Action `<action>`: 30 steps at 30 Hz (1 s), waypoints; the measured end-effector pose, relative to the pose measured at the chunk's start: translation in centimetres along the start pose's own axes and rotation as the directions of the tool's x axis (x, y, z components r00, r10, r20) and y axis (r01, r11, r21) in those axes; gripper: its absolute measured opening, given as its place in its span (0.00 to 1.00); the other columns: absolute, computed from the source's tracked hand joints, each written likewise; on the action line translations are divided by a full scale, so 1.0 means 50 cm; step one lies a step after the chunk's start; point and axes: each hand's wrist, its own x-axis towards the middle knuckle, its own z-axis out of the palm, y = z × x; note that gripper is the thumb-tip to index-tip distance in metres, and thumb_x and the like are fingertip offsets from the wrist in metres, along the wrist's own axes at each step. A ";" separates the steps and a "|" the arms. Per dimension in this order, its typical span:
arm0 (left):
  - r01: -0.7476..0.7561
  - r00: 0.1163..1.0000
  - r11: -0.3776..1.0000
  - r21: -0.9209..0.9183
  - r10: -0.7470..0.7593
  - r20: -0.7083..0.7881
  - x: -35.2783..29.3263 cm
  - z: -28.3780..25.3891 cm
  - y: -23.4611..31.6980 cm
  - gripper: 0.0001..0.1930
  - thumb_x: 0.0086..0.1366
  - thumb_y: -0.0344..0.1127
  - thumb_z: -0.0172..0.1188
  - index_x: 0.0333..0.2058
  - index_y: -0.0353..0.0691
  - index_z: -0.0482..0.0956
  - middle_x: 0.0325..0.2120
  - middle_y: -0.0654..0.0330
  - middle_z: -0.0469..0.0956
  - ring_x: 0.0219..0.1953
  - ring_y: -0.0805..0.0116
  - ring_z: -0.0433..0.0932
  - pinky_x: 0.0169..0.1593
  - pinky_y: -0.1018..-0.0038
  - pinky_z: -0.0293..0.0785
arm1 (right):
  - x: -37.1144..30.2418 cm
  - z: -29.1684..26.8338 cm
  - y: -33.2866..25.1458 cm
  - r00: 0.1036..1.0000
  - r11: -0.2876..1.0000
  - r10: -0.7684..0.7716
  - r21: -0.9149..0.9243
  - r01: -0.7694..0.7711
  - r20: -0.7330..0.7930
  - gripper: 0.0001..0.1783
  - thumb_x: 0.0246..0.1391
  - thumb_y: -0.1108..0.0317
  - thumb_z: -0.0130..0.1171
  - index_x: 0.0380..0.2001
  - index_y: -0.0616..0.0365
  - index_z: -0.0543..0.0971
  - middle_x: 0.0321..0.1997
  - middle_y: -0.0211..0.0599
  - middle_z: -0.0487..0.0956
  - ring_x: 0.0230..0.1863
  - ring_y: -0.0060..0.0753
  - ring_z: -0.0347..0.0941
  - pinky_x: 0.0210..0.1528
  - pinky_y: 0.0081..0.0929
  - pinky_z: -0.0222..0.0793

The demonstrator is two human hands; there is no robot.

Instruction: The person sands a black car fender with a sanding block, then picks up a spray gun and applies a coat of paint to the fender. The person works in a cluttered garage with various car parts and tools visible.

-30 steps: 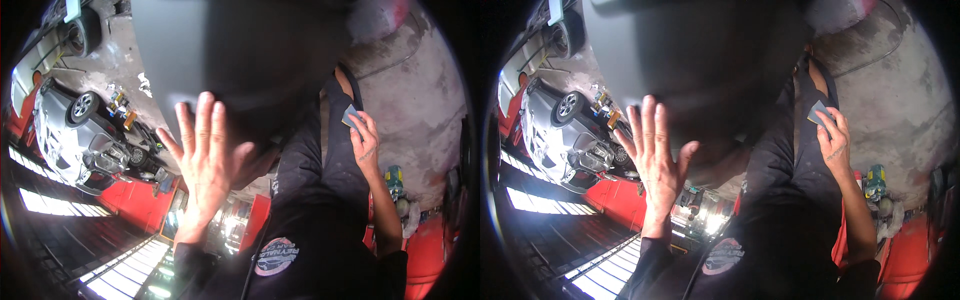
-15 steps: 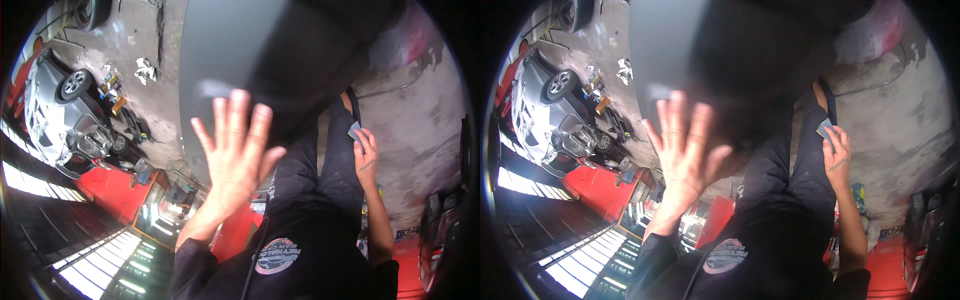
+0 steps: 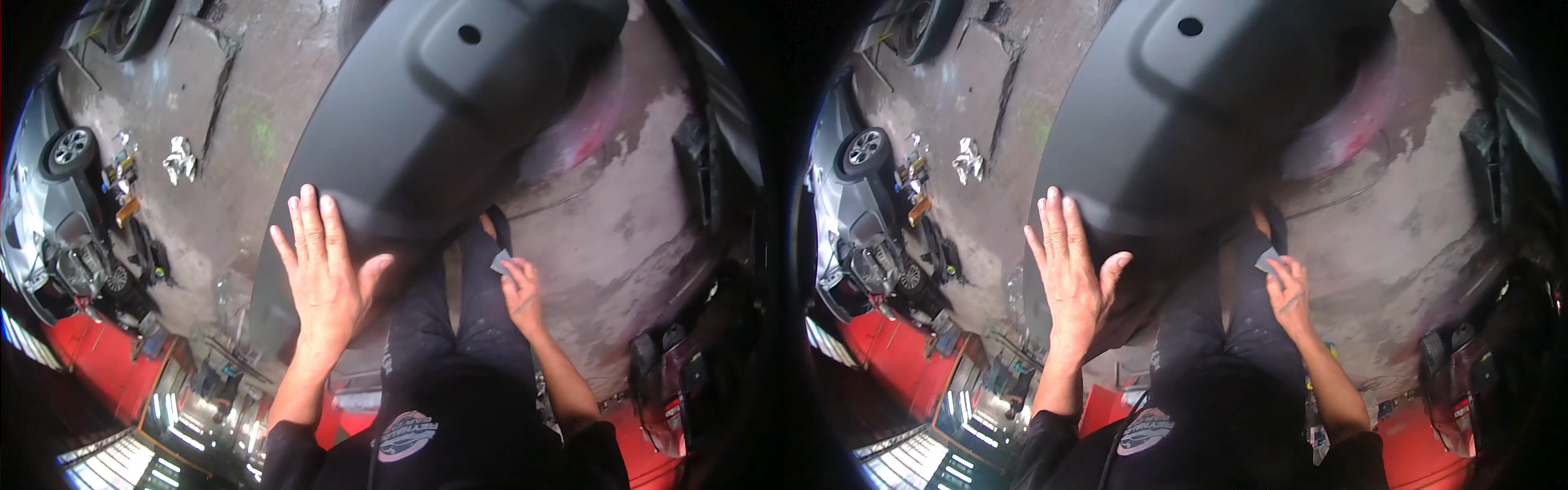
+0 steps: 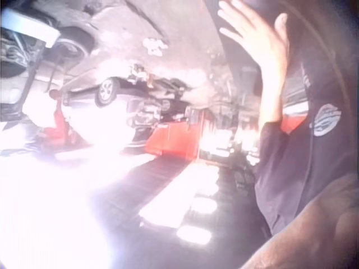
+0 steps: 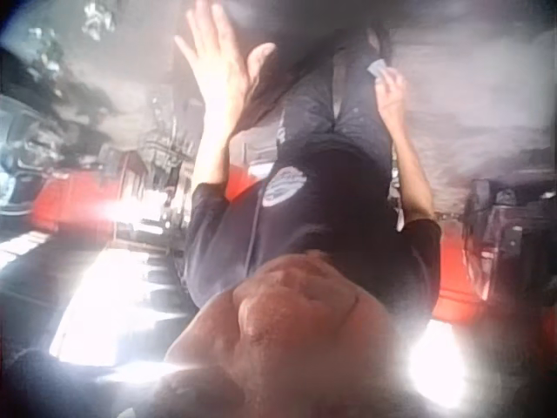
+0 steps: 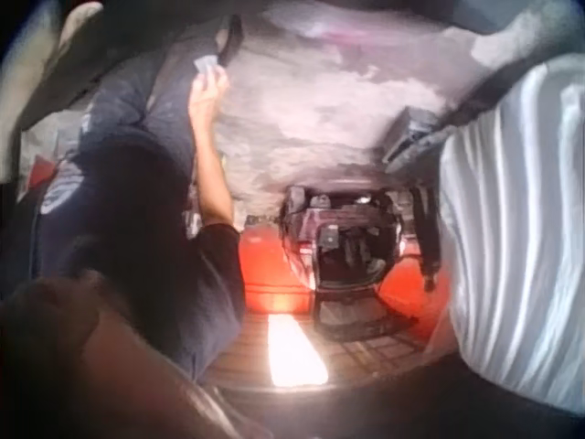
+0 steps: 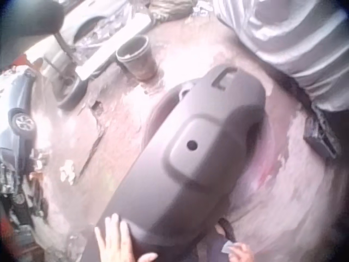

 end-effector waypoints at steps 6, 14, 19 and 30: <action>-0.196 0.977 0.967 -0.161 0.206 0.051 0.071 -0.022 0.132 0.49 0.59 0.54 0.73 0.73 0.36 0.63 0.76 0.32 0.49 0.78 0.31 0.50 0.74 0.33 0.50 | -0.002 -0.029 -0.034 0.999 0.999 0.047 -0.025 -0.047 -0.010 0.19 0.61 0.69 0.62 0.55 0.58 0.85 0.61 0.50 0.76 0.61 0.53 0.72 0.64 0.44 0.70; -0.308 0.947 0.917 -0.254 0.321 0.013 0.076 -0.016 0.154 0.54 0.57 0.51 0.76 0.76 0.40 0.56 0.78 0.40 0.46 0.80 0.37 0.45 0.75 0.32 0.44 | -0.016 -0.025 0.022 0.995 0.991 0.101 -0.093 -0.100 0.004 0.21 0.61 0.66 0.62 0.55 0.58 0.84 0.63 0.52 0.76 0.62 0.57 0.72 0.66 0.45 0.69; 0.000 1.000 0.999 -0.053 0.001 0.016 0.028 -0.010 0.042 0.53 0.66 0.59 0.65 0.77 0.31 0.50 0.79 0.45 0.47 0.81 0.43 0.44 0.77 0.36 0.42 | -0.017 -0.025 0.035 0.997 0.989 0.076 -0.132 -0.072 0.027 0.22 0.62 0.63 0.61 0.57 0.57 0.83 0.63 0.54 0.75 0.63 0.58 0.71 0.66 0.46 0.68; 0.507 0.834 0.842 -0.186 -0.533 -0.139 -0.252 0.049 -0.145 0.42 0.77 0.60 0.51 0.77 0.36 0.53 0.79 0.42 0.47 0.80 0.39 0.44 0.78 0.39 0.37 | -0.044 -0.065 0.066 0.991 0.973 0.052 -0.232 -0.023 0.122 0.21 0.66 0.64 0.58 0.58 0.59 0.82 0.59 0.51 0.77 0.61 0.53 0.72 0.66 0.43 0.67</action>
